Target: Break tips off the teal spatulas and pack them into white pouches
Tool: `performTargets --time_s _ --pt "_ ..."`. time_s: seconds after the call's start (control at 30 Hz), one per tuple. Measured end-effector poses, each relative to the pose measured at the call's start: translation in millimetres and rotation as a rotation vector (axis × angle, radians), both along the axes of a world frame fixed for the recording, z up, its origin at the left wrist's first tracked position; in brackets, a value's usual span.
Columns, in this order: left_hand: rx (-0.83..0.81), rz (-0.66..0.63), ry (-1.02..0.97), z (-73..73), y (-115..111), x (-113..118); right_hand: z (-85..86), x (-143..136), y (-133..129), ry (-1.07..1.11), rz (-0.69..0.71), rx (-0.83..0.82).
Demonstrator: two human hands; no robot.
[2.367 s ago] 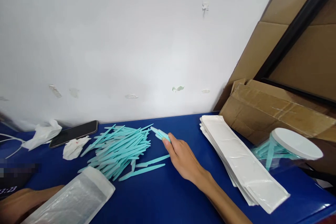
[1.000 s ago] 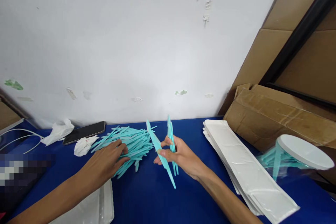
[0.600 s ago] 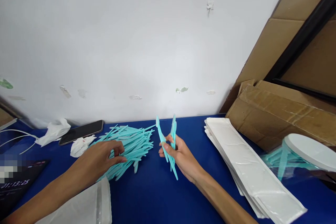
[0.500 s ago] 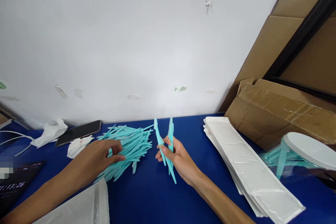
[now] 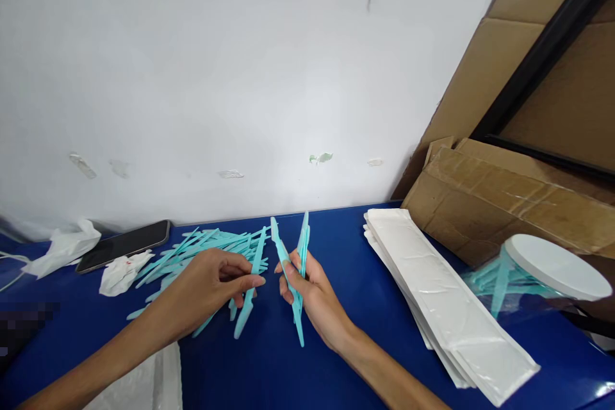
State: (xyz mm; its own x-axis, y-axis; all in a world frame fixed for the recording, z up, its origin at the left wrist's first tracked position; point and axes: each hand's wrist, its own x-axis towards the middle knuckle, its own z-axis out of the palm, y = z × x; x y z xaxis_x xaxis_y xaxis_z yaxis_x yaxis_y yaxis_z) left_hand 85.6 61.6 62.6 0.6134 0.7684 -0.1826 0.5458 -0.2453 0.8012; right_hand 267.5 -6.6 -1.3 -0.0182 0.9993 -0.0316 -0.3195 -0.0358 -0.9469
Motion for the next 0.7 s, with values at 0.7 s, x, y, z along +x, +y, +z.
performTargets --time_s 0.7 --pt "0.446 -0.032 0.559 8.2 19.8 -30.3 -1.3 6.0 -0.9 -0.269 -0.232 -0.049"
